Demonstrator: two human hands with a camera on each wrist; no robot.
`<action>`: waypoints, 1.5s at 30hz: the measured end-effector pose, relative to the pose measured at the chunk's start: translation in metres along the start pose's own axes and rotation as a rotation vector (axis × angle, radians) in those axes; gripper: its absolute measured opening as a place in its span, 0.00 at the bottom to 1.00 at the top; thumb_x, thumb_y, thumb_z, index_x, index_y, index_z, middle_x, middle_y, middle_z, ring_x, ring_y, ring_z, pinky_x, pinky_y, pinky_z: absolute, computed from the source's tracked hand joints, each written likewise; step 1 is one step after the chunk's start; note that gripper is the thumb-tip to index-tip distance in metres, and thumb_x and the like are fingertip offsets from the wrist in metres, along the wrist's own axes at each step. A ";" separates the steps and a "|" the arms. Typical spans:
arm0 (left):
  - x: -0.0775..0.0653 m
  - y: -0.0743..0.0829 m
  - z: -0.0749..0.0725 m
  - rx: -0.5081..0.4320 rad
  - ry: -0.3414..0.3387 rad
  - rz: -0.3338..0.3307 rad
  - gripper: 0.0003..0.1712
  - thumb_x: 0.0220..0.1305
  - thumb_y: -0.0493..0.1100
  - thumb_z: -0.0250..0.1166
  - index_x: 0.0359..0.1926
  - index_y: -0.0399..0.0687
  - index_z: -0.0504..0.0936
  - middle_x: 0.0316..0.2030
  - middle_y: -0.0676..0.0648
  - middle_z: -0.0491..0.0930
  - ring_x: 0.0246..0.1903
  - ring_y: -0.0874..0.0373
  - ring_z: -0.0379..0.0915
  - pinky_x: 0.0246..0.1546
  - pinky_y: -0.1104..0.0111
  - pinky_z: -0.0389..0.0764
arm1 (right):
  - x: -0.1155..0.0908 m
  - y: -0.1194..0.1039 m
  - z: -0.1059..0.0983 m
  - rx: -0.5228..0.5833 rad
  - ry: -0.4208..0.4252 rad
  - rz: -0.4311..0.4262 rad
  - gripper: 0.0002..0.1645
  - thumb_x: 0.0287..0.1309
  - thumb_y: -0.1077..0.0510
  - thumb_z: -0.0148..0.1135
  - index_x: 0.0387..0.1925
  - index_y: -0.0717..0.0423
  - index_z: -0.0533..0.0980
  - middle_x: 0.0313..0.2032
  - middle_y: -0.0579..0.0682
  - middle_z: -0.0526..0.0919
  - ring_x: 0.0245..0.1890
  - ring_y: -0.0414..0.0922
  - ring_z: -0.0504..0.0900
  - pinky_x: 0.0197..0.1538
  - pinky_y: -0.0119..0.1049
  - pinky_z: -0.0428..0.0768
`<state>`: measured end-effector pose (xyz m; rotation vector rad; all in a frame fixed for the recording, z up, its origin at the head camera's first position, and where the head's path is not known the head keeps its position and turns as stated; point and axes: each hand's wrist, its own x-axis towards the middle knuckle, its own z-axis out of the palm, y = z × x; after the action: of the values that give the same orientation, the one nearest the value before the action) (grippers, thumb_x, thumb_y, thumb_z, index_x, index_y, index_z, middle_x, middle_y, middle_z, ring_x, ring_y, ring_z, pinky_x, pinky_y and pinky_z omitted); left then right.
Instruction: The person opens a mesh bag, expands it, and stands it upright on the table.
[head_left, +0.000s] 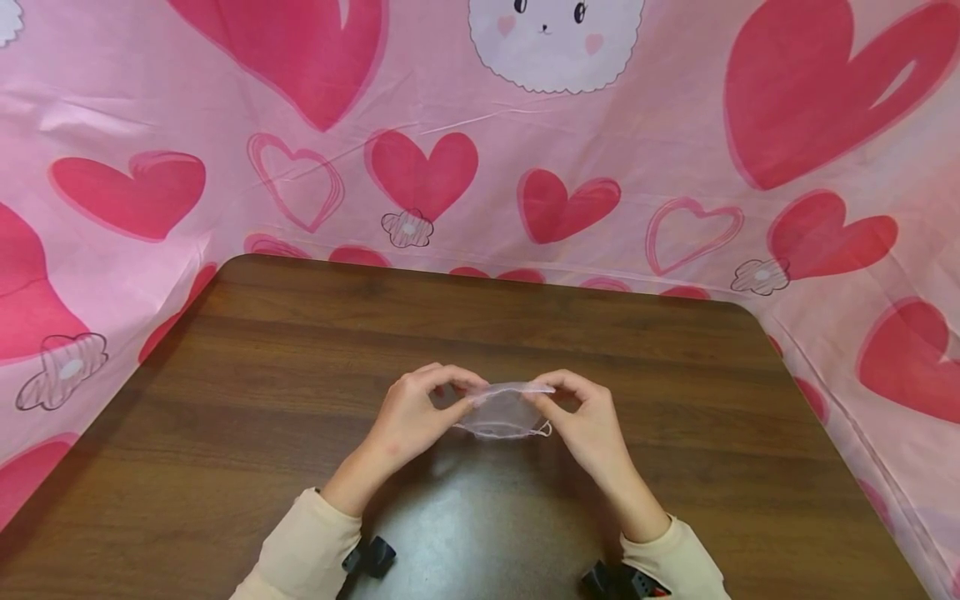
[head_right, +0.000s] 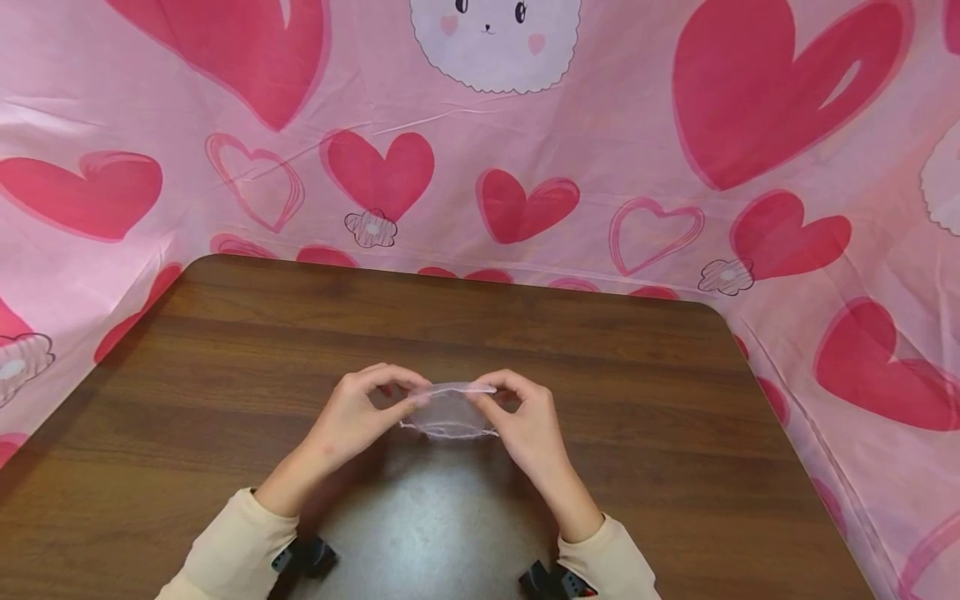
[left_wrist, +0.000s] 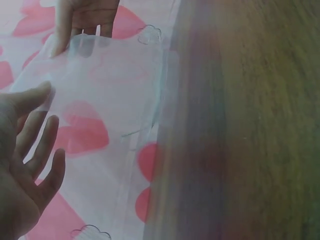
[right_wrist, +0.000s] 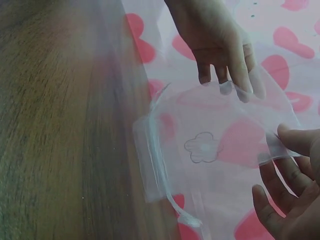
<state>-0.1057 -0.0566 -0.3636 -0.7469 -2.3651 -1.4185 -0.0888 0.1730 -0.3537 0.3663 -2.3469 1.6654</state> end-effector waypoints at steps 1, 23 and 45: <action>0.000 0.000 0.000 0.001 -0.008 0.002 0.14 0.51 0.39 0.78 0.40 0.55 0.89 0.31 0.61 0.82 0.33 0.62 0.77 0.35 0.67 0.77 | 0.000 0.000 0.000 -0.002 0.000 0.002 0.06 0.53 0.64 0.73 0.34 0.58 0.84 0.31 0.48 0.85 0.31 0.41 0.80 0.34 0.34 0.77; 0.006 0.014 0.008 0.044 0.039 -0.143 0.05 0.56 0.47 0.76 0.36 0.59 0.90 0.29 0.63 0.84 0.30 0.67 0.74 0.34 0.69 0.76 | 0.002 -0.003 0.008 -0.066 -0.063 0.057 0.06 0.56 0.57 0.73 0.35 0.55 0.85 0.31 0.44 0.85 0.34 0.41 0.80 0.39 0.35 0.77; 0.003 0.014 0.002 -0.032 -0.130 -0.224 0.08 0.63 0.54 0.69 0.42 0.64 0.89 0.39 0.63 0.84 0.39 0.65 0.77 0.42 0.58 0.78 | 0.003 -0.001 0.007 -0.050 -0.128 -0.013 0.07 0.54 0.69 0.71 0.35 0.57 0.85 0.33 0.47 0.86 0.35 0.42 0.80 0.41 0.36 0.78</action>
<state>-0.1005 -0.0485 -0.3524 -0.6147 -2.6010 -1.5417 -0.0918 0.1658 -0.3535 0.4904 -2.4664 1.6196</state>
